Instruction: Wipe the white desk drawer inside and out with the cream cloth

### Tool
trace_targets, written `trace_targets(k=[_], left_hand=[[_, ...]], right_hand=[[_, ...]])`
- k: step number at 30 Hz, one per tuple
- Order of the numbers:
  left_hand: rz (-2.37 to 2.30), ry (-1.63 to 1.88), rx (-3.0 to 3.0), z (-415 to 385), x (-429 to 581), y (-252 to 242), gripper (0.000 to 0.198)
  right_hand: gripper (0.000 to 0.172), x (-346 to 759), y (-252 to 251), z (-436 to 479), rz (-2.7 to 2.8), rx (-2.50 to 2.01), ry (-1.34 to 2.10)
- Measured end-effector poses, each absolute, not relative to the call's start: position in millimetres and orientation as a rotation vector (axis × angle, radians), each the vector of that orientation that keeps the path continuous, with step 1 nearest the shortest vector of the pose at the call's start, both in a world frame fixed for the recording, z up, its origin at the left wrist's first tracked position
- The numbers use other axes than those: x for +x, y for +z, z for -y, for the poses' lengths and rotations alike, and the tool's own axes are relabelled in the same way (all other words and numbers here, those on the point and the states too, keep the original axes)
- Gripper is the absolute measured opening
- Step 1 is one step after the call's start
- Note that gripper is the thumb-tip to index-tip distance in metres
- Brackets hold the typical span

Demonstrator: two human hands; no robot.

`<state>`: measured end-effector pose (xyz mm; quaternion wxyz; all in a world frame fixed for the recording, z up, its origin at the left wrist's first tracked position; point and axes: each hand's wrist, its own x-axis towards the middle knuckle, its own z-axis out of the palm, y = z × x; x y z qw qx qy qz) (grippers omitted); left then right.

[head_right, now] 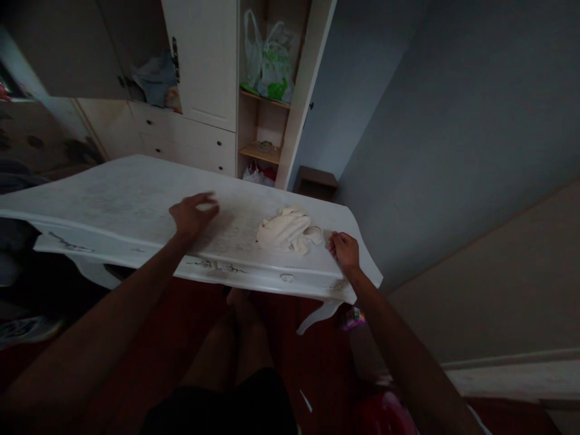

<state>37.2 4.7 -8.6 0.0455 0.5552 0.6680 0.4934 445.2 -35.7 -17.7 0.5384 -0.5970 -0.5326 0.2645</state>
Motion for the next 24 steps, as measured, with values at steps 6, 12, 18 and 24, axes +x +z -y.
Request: trace_targets(k=[6,12,18,24], left_hand=[[-1.854,1.537,1.887,-22.9,32.2,-25.5,0.114],[-1.894,0.986,2.078,-12.8,36.7,-19.5,0.037],[-2.042,1.154,2.003,6.6,43.2,-5.6,0.031],[-1.926,1.135,2.229,15.0,50.3,-3.8,0.03]], right_hand=[[0.038,445.3,-16.1,36.2,1.282,-1.454,0.607],[0.037,443.7,-16.2,35.7,1.263,-1.465,0.6],[0.035,443.2,-17.5,35.0,1.265,-1.452,0.592],[0.032,443.9,-18.2,33.4,1.243,-1.436,0.625]])
